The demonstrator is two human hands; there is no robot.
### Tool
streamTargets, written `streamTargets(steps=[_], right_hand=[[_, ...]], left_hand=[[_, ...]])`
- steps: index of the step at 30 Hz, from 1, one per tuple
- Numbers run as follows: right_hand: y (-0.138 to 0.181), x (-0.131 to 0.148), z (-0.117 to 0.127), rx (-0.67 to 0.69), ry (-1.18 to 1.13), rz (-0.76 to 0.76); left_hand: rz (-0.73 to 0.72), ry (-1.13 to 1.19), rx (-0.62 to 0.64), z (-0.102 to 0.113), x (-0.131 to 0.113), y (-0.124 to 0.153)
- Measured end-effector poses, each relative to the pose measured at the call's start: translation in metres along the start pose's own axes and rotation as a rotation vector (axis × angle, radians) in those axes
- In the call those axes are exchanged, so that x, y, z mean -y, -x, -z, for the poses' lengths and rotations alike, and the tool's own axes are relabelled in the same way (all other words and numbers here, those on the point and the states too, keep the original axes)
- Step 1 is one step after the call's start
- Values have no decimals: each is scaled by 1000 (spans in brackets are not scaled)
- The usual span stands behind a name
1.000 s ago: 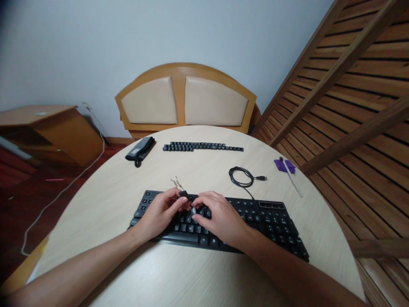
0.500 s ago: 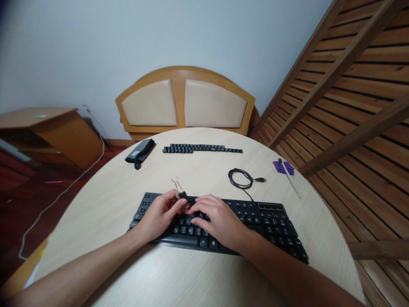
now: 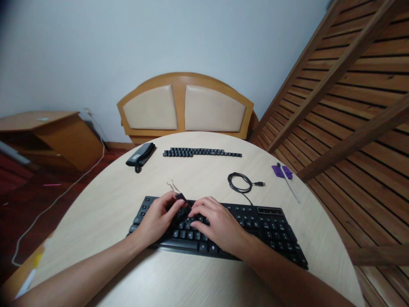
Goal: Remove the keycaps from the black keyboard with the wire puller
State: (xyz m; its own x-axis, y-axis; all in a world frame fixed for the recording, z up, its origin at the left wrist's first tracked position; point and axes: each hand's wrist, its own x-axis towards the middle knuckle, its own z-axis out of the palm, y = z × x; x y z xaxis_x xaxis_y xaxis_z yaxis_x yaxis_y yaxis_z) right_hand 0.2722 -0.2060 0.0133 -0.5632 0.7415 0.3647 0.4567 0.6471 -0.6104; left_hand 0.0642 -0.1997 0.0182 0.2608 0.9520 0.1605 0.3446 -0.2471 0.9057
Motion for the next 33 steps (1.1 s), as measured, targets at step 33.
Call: streamTargets(steps=[33], right_hand=[[-3,3,2,24,-54,-43]], left_hand=[[23,-42,19,-1,1,-2]])
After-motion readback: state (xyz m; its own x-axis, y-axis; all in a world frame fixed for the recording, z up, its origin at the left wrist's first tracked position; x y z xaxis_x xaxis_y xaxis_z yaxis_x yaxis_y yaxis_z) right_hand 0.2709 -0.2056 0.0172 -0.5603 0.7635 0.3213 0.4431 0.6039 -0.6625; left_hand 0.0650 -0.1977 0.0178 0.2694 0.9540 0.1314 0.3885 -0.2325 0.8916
